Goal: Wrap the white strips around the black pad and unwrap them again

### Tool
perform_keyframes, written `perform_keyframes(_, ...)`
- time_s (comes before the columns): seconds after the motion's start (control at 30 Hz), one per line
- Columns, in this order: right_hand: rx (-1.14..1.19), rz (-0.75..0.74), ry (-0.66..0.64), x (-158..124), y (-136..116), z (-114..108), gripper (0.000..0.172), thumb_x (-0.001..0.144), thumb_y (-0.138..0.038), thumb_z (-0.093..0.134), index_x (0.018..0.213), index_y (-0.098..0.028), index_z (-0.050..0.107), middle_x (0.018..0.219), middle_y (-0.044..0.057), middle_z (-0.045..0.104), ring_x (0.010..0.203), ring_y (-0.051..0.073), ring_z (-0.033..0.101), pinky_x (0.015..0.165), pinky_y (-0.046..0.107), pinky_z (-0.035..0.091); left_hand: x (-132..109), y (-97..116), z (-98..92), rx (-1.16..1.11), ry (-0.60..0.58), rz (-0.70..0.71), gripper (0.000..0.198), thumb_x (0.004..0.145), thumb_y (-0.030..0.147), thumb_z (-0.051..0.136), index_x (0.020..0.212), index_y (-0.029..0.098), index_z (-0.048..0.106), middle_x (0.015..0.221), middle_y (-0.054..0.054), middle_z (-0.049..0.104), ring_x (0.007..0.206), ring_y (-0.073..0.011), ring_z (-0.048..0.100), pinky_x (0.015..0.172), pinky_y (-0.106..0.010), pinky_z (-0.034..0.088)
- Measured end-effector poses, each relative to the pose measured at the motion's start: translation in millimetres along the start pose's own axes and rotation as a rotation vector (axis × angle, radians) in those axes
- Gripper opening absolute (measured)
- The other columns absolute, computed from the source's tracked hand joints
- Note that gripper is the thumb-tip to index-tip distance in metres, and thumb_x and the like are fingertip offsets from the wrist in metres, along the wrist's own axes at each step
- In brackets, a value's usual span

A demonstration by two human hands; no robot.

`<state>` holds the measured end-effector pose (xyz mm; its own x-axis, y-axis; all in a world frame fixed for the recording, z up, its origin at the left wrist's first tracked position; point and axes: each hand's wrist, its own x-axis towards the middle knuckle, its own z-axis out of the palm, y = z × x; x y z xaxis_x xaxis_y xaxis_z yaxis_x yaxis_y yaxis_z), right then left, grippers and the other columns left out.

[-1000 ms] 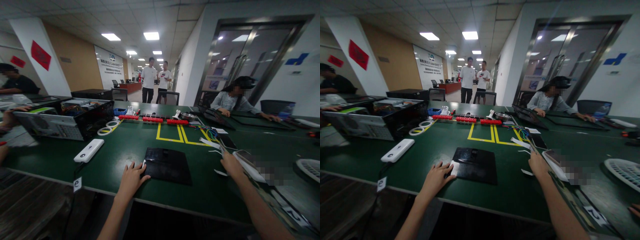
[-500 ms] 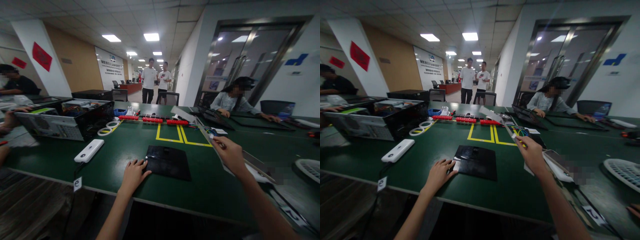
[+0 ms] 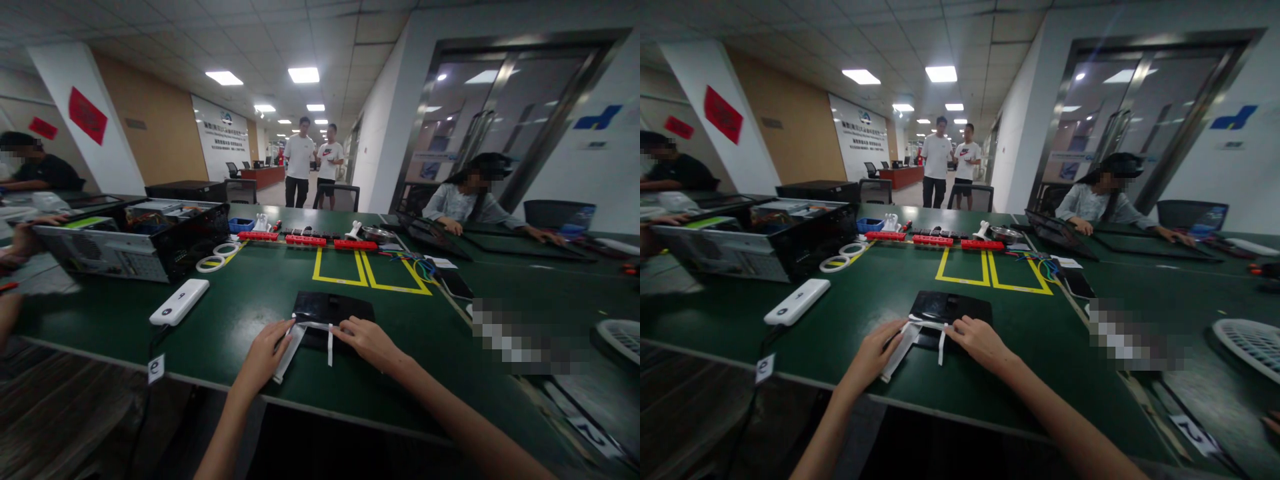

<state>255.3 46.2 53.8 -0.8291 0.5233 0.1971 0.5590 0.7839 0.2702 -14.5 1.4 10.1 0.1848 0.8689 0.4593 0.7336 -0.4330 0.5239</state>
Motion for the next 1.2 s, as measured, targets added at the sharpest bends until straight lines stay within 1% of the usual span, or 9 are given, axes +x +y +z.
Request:
perform_keyframes(0.07, -0.048, -0.030, -0.001, 2.0, -3.4, 2.4, 0.040, 0.091, -0.011, 0.035, 0.126, -0.020, 0.050, 0.099, 0.008, 0.061, 0.082, 0.019, 0.053, 0.065, 0.029, 0.043, -1.0, 2.3, 2.7, 0.016, -0.048, 0.079, 0.036, 0.091, 0.031, 0.045, 0.125, 0.025, 0.054, 0.129, -0.003, 0.058, 0.122, -0.0213, 0.049, 0.106, -0.044, 0.033)
perform_keyframes(0.13, -0.093, -0.059, 0.007, 2.8, -4.3, 3.8, 0.038, 0.091, -0.011, 0.037, 0.126, -0.018, 0.049, 0.097, 0.009, 0.061, 0.083, 0.019, 0.052, 0.064, 0.030, 0.041, -1.7, 3.4, 5.1, 0.039, -0.097, 0.143, 0.039, 0.090, 0.031, 0.048, 0.128, 0.027, 0.051, 0.133, -0.003, 0.054, 0.126, -0.0210, 0.045, 0.107, -0.047, 0.030)
perform_keyframes(0.2, -0.132, -0.078, 0.018, 3.0, -3.5, 5.0, 0.036, 0.091, -0.011, 0.039, 0.125, -0.017, 0.049, 0.097, 0.009, 0.060, 0.083, 0.019, 0.052, 0.065, 0.031, 0.040, -2.2, 4.2, 6.2, 0.061, -0.144, 0.189, 0.041, 0.090, 0.032, 0.048, 0.131, 0.026, 0.048, 0.135, -0.005, 0.051, 0.127, -0.0206, 0.044, 0.107, -0.047, 0.030)
perform_keyframes(0.3, -0.161, -0.078, 0.021, 3.2, -1.8, 7.1, 0.035, 0.091, -0.011, 0.039, 0.124, -0.017, 0.049, 0.099, 0.009, 0.060, 0.084, 0.019, 0.051, 0.066, 0.031, 0.038, -3.0, 6.9, 5.4, 0.088, -0.174, 0.197, 0.041, 0.090, 0.035, 0.048, 0.130, 0.024, 0.050, 0.132, -0.006, 0.054, 0.125, -0.0212, 0.046, 0.106, -0.045, 0.033)
perform_keyframes(0.4, -0.176, -0.088, 0.016, 4.0, -2.1, 8.5, 0.034, 0.092, -0.013, 0.038, 0.124, -0.017, 0.049, 0.100, 0.009, 0.060, 0.084, 0.020, 0.051, 0.066, 0.033, 0.038, -3.9, 10.5, 4.3, 0.143, -0.155, 0.192, 0.041, 0.089, 0.036, 0.050, 0.128, 0.024, 0.053, 0.129, -0.006, 0.057, 0.121, -0.0231, 0.049, 0.103, -0.045, 0.037)
perform_keyframes(0.6, -0.154, -0.082, 0.022, 4.9, -6.3, 7.5, 0.034, 0.093, -0.014, 0.036, 0.124, -0.016, 0.049, 0.101, 0.010, 0.060, 0.085, 0.020, 0.051, 0.067, 0.034, 0.037, -4.5, 11.1, 7.5, 0.234, -0.130, 0.196, 0.044, 0.087, 0.035, 0.053, 0.129, 0.026, 0.050, 0.131, -0.006, 0.055, 0.120, -0.0245, 0.049, 0.100, -0.045, 0.039)
perform_keyframes(0.9, -0.138, -0.056, -0.001, 1.9, -10.9, 12.8, 0.036, 0.091, -0.014, 0.039, 0.126, -0.016, 0.047, 0.112, 0.011, 0.058, 0.093, 0.022, 0.051, 0.071, 0.035, 0.039, -4.9, 6.6, 12.5, 0.256, -0.109, 0.183, 0.044, 0.087, 0.034, 0.053, 0.131, 0.027, 0.049, 0.130, -0.004, 0.057, 0.122, -0.0248, 0.046, 0.100, -0.045, 0.041)
perform_keyframes(1.07, -0.139, -0.032, 0.008, 1.6, -13.2, 14.1, 0.035, 0.091, -0.015, 0.041, 0.125, -0.017, 0.048, 0.115, 0.010, 0.058, 0.093, 0.022, 0.051, 0.072, 0.035, 0.039, -4.0, 5.5, 13.5, 0.247, -0.120, 0.166, 0.041, 0.089, 0.032, 0.049, 0.130, 0.026, 0.049, 0.130, -0.003, 0.057, 0.121, -0.0239, 0.048, 0.100, -0.043, 0.042)
perform_keyframes(1.2, -0.169, -0.034, 0.026, 2.6, -14.7, 11.9, 0.033, 0.091, -0.015, 0.040, 0.123, -0.016, 0.049, 0.113, 0.010, 0.059, 0.092, 0.022, 0.052, 0.071, 0.035, 0.040, -3.8, 4.5, 14.1, 0.248, -0.110, 0.159, 0.040, 0.088, 0.030, 0.050, 0.128, 0.025, 0.051, 0.128, -0.003, 0.058, 0.121, -0.0237, 0.049, 0.099, -0.042, 0.043)
